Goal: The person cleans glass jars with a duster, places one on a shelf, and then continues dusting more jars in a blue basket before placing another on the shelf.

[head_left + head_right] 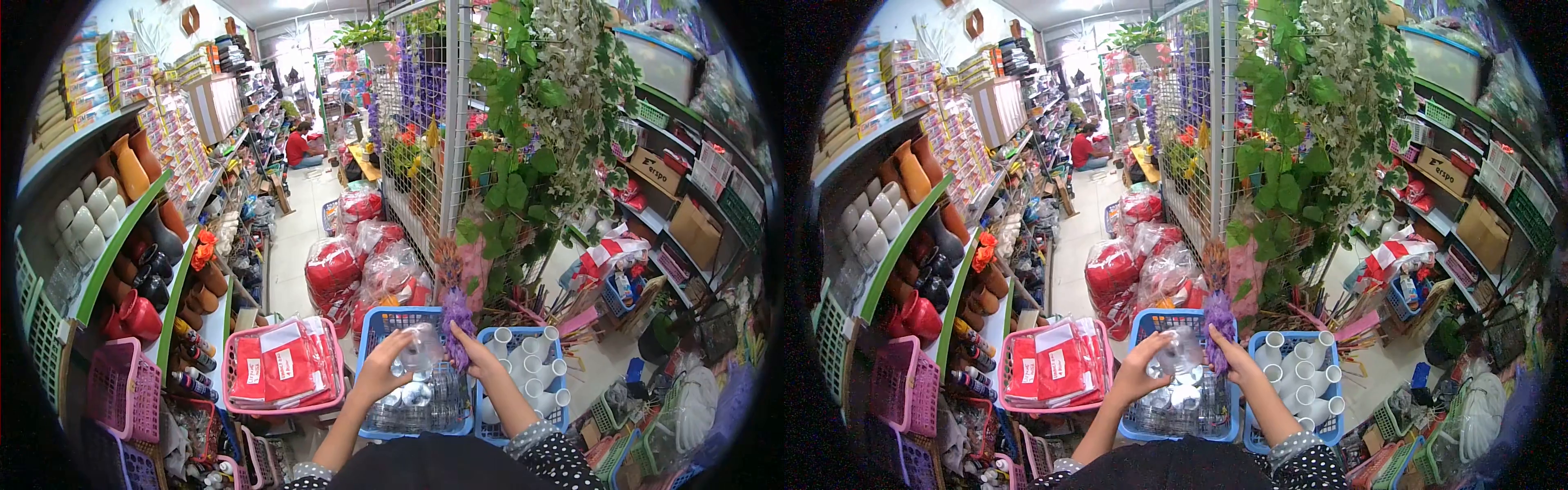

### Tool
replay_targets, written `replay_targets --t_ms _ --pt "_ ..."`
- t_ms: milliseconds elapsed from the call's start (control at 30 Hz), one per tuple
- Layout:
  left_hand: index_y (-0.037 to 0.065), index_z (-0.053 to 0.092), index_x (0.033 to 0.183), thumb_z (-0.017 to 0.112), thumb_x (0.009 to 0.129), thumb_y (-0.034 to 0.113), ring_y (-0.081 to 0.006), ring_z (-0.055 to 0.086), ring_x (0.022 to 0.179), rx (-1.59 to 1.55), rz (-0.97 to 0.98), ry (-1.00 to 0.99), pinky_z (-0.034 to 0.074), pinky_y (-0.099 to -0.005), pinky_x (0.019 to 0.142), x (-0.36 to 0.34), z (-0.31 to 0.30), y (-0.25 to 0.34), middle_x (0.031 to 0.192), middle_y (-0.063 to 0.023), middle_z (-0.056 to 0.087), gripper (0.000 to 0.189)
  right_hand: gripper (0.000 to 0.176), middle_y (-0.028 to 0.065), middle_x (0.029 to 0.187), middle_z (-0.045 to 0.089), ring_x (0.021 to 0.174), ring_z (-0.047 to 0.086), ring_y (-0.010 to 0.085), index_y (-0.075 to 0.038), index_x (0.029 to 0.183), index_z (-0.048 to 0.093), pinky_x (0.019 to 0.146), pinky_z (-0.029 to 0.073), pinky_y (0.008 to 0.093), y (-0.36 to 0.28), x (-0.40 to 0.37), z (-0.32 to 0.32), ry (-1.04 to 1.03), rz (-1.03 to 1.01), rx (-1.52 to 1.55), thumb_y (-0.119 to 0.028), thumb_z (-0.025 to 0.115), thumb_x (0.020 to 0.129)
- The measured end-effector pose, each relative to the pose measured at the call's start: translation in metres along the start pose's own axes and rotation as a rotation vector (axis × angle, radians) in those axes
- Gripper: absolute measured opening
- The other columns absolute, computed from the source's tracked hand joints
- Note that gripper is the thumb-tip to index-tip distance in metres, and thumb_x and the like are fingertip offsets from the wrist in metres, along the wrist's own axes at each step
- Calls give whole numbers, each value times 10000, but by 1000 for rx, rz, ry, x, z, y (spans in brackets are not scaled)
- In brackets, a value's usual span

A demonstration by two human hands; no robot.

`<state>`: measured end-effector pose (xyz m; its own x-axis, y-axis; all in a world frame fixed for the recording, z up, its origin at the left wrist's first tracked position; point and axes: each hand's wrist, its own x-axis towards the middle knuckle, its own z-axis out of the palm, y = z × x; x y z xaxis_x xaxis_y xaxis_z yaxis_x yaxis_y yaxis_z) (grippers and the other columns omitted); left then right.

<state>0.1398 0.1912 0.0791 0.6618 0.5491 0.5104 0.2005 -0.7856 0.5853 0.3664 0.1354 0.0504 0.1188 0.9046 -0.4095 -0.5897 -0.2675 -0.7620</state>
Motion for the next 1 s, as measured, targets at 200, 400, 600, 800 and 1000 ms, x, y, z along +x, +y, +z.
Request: replay_targets --t_ms 200,400,600,800,1000 --pt "79 498 1251 527 659 -130 -375 348 1291 120 220 -140 412 -414 988 1 2 10 1340 -85 454 628 348 61 931 650 696 648 163 -95 1094 553 493 547 282 6 0 3 -51 39 -41 -334 637 855" --pt "72 231 1403 684 691 61 -396 132 1376 17 13 -73 234 -443 1098 -14 20 -4 1458 -199 224 844 393 58 1002 636 814 637 159 -70 1111 565 630 560 324 17 7 0 -44 -35 -71 -280 701 809" --pt "37 126 1404 877 551 267 -295 377 1260 -461 -409 107 320 -392 1038 -11 42 -2 1320 -203 379 1160 444 81 1076 606 913 619 177 -22 1164 516 730 537 308 15 -6 13 -15 -235 -287 -239 693 819" --pt "34 379 1239 873 538 200 -213 493 1116 -520 -334 184 388 -343 973 -13 57 -18 1177 -109 491 873 419 97 1005 654 904 620 204 14 1124 561 800 472 338 25 1 -28 0 -328 -524 -218 686 798" --pt "34 349 1256 866 530 175 -221 497 1096 -460 -417 417 421 -351 934 -11 45 -42 1162 -123 486 902 395 176 905 655 854 635 325 -88 1076 615 732 476 375 -1 -78 -37 -81 -375 -1245 -263 714 737"
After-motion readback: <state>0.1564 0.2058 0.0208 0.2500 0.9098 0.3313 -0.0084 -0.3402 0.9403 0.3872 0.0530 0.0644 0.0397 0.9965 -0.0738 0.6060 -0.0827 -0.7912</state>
